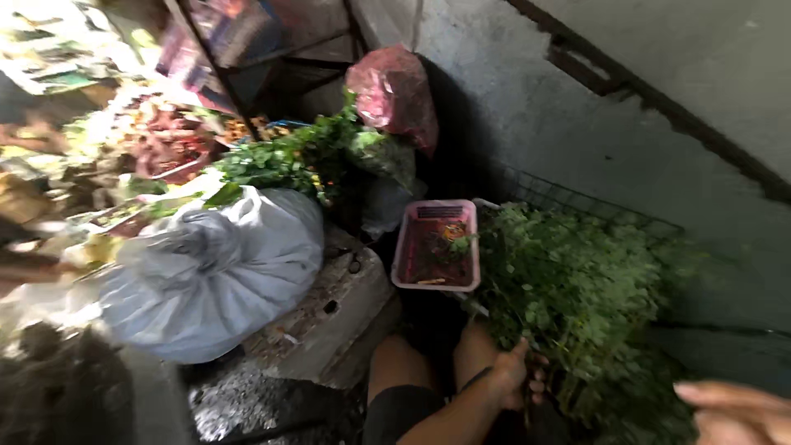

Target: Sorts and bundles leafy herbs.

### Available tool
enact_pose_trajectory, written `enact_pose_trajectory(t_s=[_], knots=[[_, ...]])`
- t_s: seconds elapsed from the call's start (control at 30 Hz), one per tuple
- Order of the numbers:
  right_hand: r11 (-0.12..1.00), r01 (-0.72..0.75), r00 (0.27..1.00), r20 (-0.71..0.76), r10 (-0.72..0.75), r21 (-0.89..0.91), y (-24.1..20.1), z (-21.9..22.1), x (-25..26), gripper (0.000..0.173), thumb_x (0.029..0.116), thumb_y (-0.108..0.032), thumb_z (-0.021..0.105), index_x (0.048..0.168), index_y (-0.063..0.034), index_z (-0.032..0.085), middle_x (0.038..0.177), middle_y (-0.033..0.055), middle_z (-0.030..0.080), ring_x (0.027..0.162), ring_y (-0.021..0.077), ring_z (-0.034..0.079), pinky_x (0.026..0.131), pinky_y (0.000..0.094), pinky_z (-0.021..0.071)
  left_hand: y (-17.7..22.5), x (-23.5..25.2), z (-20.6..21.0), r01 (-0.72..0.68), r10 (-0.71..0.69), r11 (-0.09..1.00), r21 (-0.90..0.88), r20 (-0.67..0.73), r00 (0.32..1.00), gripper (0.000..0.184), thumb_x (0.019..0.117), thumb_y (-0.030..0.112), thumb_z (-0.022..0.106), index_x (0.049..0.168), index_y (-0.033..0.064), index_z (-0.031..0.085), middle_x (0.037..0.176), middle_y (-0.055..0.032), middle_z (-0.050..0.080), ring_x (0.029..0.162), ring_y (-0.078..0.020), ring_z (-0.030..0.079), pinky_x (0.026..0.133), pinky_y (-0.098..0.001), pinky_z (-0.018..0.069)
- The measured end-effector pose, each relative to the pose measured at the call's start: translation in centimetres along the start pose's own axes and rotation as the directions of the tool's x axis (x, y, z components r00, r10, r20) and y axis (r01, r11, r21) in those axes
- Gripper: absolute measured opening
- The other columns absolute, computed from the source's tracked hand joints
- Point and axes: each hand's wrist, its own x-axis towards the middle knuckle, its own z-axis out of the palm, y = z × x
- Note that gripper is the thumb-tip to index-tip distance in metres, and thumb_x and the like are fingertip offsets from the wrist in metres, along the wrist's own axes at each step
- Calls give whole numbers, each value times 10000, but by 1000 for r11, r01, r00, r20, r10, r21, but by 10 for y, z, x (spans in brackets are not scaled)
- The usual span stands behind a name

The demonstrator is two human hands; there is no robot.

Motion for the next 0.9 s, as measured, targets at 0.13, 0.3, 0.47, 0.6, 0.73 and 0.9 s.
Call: enact_pose_trajectory(t_s=[0.13,0.3,0.47,0.6,0.73,0.9], knots=[[992,7,998,-60,-15,-127,-5,-15,-3,135,1041,-208,537,1174,-199,557,1129,-109,653,1108,12,637,949,188,536,7,-16,13,-19,26,996,90,-81,996,616,1065,626,279,1129,113,614,590,29,450,442,-104,430,419,-260,413],[924,-145,984,-149,97,-354,118,-36,4,421,1023,-142,566,1431,-86,479,1322,111,603,972,116,664,845,324,583,1,-32,28,-347,427,796,496,-56,902,377,1117,329,417,1106,32,650,616,10,462,462,-93,404,431,-255,379],[426,-850,432,53,901,-310,194,-23,-45,372,1025,-162,603,1379,-47,588,1362,175,611,1135,278,664,983,475,555,24,-55,42,-462,465,731,502,129,876,389,1127,289,356,1153,39,653,637,23,491,474,-72,420,433,-230,390],[251,-735,294,38,955,-630,207,-21,-59,456,1014,-214,624,1443,-76,555,1450,208,539,1273,386,580,1068,571,474,30,-47,31,-316,325,895,314,25,945,380,1137,249,345,1293,5,590,730,-26,526,554,-119,518,526,-269,506],[277,-654,220,173,960,-704,205,-13,-67,306,1042,-285,561,1272,-127,684,1271,139,680,1190,336,646,1020,583,502,24,-34,-1,-108,101,972,208,40,994,301,1114,179,411,1270,4,601,791,-55,582,593,-137,574,547,-278,536],[282,-481,121,256,959,-830,198,22,-77,520,1009,-550,552,1201,-94,714,1214,178,697,1174,381,649,983,623,499,29,-60,16,-203,201,948,246,35,979,277,1132,254,363,1209,76,562,651,3,450,429,-83,401,377,-224,396]])
